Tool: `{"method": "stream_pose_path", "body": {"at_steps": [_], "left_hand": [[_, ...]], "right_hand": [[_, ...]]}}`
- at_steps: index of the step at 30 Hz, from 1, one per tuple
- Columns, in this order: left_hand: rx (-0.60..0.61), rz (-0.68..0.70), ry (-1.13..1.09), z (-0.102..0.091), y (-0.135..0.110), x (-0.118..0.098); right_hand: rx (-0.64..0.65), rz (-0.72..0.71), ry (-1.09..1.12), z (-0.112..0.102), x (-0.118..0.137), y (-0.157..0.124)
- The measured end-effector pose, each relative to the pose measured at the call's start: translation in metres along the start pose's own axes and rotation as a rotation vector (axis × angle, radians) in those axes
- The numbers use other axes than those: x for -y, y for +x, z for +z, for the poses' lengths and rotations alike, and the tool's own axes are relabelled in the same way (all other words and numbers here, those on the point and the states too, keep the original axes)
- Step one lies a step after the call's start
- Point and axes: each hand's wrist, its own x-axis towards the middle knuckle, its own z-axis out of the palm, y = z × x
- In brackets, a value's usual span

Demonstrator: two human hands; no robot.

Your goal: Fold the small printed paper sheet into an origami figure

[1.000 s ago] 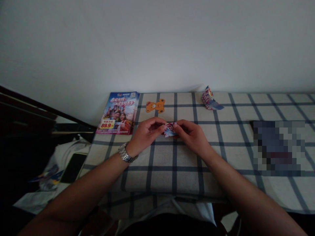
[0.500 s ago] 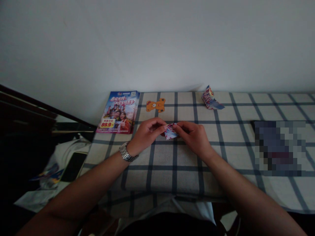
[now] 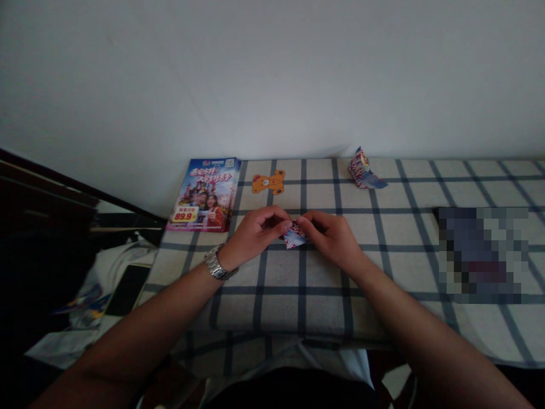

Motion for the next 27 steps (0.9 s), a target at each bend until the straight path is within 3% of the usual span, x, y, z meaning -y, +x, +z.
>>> {"method": "stream_pose_path", "body": {"at_steps": [9, 14, 19, 27], "left_hand": [[0.018, -0.035, -0.121, 0.0028, -0.0009, -0.0001], [-0.027, -0.015, -0.103, 0.0012, -0.0006, -0.0014], [-0.136, 0.005, -0.115, -0.0007, 0.001, 0.0011], [-0.114, -0.012, -0.102, 0.0003, 0.0014, 0.0044]], "right_hand": [[-0.041, 0.021, -0.07, -0.0024, 0.0018, -0.0001], [-0.034, 0.103, 0.111, -0.0001, -0.0009, 0.0011], [0.086, 0.251, 0.424, 0.0018, 0.0003, 0.0], [0.074, 0.251, 0.375, -0.002, 0.0038, 0.0004]]}}
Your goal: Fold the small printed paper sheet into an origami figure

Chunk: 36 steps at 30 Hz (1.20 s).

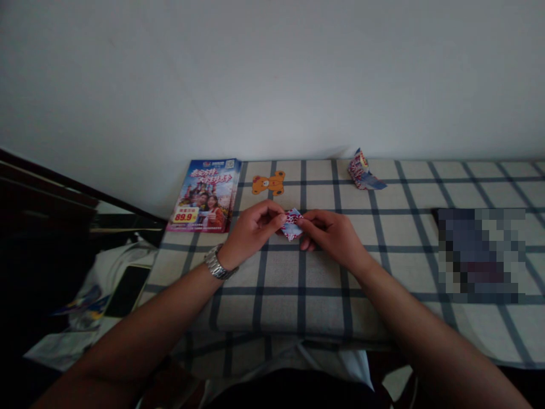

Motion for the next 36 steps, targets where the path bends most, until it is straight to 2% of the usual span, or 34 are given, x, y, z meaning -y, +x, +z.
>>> {"method": "stream_pose_path", "body": {"at_steps": [10, 14, 18, 23, 27, 36], "left_hand": [[0.086, -0.022, 0.033, -0.001, -0.001, 0.001], [0.008, -0.006, -0.032, 0.001, -0.001, 0.0], [-0.052, 0.016, -0.078, 0.0, 0.0, 0.001], [0.033, -0.038, -0.071, -0.001, 0.001, 0.003], [0.095, -0.084, -0.034, 0.0, 0.0, 0.001], [0.09, -0.124, -0.07, 0.002, -0.001, 0.0]], "right_hand": [[-0.027, -0.023, -0.023, -0.003, 0.0, 0.0], [-0.054, -0.026, 0.07, -0.002, -0.001, 0.001], [0.031, 0.01, 0.107, 0.0, -0.003, 0.001], [-0.054, -0.012, 0.125, 0.001, -0.007, 0.001], [-0.086, -0.058, 0.052, 0.0, -0.01, 0.001], [-0.078, -0.107, -0.065, -0.001, -0.008, 0.0]]}}
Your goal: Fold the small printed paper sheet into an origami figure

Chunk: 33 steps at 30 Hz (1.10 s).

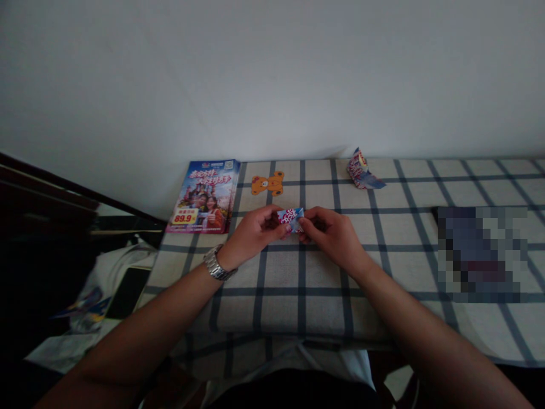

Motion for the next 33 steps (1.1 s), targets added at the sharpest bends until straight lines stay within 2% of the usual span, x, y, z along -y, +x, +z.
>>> {"method": "stream_pose_path", "body": {"at_steps": [3, 8, 23, 27, 29, 33], "left_hand": [[0.014, 0.017, 0.026, 0.0001, -0.0007, -0.0008], [0.051, 0.044, 0.066, 0.0016, -0.0026, -0.0018], [0.054, 0.076, 0.258, -0.0015, -0.0027, -0.0029], [0.03, 0.065, 0.236, -0.0014, -0.0028, -0.0068], [-0.004, 0.069, 0.222, -0.0012, -0.0026, -0.0069], [-0.064, 0.073, 0.203, -0.0011, -0.0016, -0.0037]], "right_hand": [[-0.016, -0.03, -0.015, 0.0006, 0.0046, 0.0006], [-0.118, -0.078, -0.078, -0.0005, 0.008, 0.0017], [-0.126, -0.077, -0.172, -0.0033, 0.0104, 0.0004], [-0.146, -0.058, -0.126, -0.0023, 0.0106, 0.0012], [-0.122, -0.046, -0.077, -0.0017, 0.0084, 0.0017], [0.021, 0.009, -0.021, -0.0004, 0.0041, 0.0017]]}}
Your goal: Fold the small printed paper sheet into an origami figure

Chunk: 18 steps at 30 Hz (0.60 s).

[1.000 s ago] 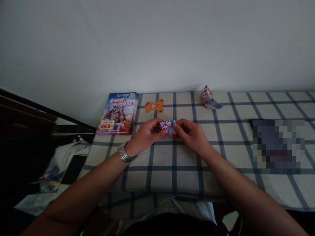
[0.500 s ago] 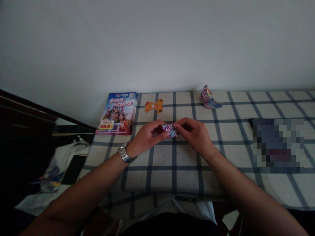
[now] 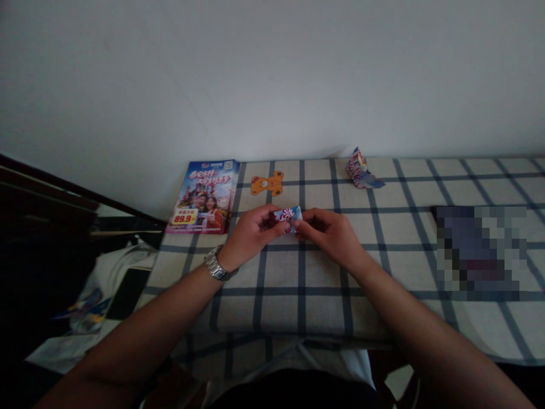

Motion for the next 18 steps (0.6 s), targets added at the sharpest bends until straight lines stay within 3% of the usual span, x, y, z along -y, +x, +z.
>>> {"method": "stream_pose_path", "body": {"at_steps": [6, 18], "left_hand": [[0.021, -0.021, 0.02, 0.0015, 0.0001, 0.001], [0.014, -0.017, -0.012, 0.0012, 0.0001, 0.0054]], "right_hand": [[0.018, -0.017, -0.139, -0.0009, 0.0001, -0.0018], [0.054, -0.002, 0.019, -0.0002, -0.0046, 0.0007]]}}
